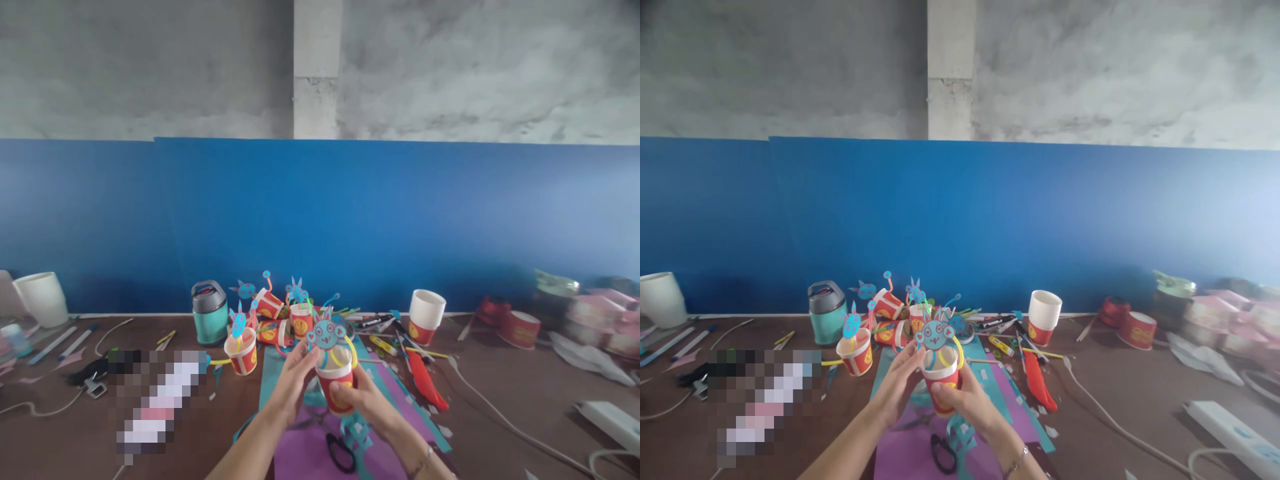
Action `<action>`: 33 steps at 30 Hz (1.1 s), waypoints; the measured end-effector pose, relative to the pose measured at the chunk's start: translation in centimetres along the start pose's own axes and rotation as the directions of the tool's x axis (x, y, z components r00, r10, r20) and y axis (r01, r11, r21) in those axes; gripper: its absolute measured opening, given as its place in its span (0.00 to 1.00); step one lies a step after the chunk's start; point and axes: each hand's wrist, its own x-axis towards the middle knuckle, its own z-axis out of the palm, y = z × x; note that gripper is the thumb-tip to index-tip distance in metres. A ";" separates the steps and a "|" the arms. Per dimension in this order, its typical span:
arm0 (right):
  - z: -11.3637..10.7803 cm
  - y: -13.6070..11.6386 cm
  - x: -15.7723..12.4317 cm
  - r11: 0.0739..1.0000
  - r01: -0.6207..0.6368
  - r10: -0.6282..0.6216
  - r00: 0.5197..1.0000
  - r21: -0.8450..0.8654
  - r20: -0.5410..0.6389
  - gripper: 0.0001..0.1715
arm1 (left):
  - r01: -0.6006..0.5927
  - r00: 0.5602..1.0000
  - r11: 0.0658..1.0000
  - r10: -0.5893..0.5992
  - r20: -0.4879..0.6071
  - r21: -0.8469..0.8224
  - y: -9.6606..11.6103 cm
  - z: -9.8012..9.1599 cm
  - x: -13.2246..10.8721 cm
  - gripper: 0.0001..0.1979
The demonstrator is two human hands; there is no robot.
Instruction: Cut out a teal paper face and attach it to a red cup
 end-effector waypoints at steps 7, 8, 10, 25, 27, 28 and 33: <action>0.1 -0.1 -0.1 0.999 -0.006 0.010 0.997 -0.046 0.070 0.38 | -0.071 0.987 0.997 0.077 -0.145 0.042 -0.8 -0.8 0.8 0.16; 0.1 -0.1 0.0 0.999 0.001 0.002 0.997 -0.043 0.080 0.39 | -0.079 0.985 0.996 0.084 -0.148 0.043 -0.9 -0.8 0.9 0.16; 0.2 -0.1 0.0 0.999 0.005 -0.001 0.995 -0.040 0.098 0.41 | -0.070 0.982 0.996 0.078 -0.170 0.051 -1.0 -0.9 0.9 0.17; -0.1 0.1 0.1 0.998 -0.055 0.052 0.995 0.033 0.083 0.36 | -0.175 0.943 0.958 0.230 -0.241 0.228 -0.8 -1.6 1.1 0.16; 0.0 0.1 0.1 0.998 -0.057 0.055 0.995 0.020 0.082 0.36 | -0.201 0.928 0.934 0.278 -0.248 0.296 -0.9 -2.3 1.4 0.16; 0.0 0.1 0.1 0.998 -0.059 0.057 0.995 0.015 0.076 0.36 | -0.209 0.923 0.923 0.295 -0.245 0.324 -1.0 -2.6 1.6 0.16; 0.2 -0.2 -0.1 0.996 -0.090 0.089 0.994 0.013 0.055 0.34 | -0.231 0.893 0.862 0.372 -0.252 0.452 -1.0 -2.9 1.7 0.14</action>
